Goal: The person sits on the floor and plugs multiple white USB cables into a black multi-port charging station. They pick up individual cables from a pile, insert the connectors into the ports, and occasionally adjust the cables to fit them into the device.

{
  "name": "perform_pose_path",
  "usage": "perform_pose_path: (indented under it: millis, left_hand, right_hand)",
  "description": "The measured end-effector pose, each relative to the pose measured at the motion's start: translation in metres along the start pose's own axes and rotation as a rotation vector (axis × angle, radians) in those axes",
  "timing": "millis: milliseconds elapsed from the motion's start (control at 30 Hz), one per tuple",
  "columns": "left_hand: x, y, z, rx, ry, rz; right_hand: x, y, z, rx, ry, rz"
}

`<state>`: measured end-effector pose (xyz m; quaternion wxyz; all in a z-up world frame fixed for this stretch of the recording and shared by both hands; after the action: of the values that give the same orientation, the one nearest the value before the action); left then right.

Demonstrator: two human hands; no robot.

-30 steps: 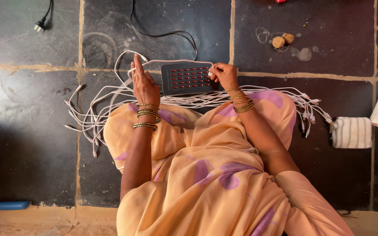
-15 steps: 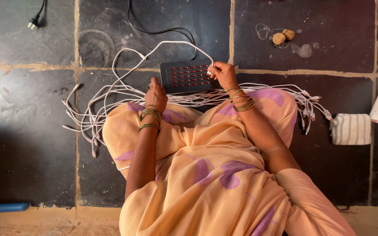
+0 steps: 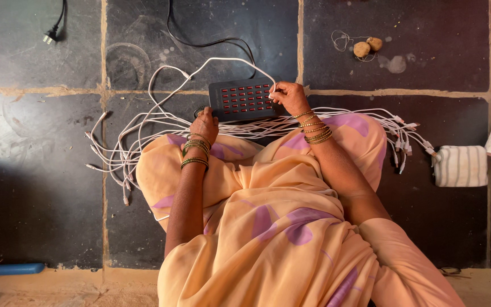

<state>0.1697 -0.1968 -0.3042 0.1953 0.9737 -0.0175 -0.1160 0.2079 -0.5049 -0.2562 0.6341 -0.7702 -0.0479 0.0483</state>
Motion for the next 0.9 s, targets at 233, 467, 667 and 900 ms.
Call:
perform_pose_path:
  millis: [233, 467, 667, 900]
  left_hand:
    - [-0.001, 0.002, -0.004, 0.003, -0.026, -0.011]
    - [-0.002, 0.004, -0.006, 0.002, -0.055, -0.027]
    - [-0.001, 0.004, -0.006, 0.019, -0.06, -0.032]
    - [-0.003, 0.005, -0.007, 0.001, -0.044, -0.015]
  right_hand:
    - [-0.005, -0.023, 0.006, -0.086, -0.01, -0.067]
    - [-0.004, -0.021, 0.005, -0.049, -0.003, -0.004]
    - [-0.003, -0.021, 0.006, -0.057, -0.006, -0.004]
    - [-0.005, -0.022, 0.007, -0.079, -0.007, -0.036]
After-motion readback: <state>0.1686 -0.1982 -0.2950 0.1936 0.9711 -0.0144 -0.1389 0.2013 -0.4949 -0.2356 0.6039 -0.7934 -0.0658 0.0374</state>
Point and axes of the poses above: each hand's wrist, its own x-axis towards the middle knuckle, its own z-axis out of the palm, y = z × x, the point moved 8 cm from there along x, towards the middle knuckle, and after that the axes turned 6 degrees about x, right-handed, at the moved point
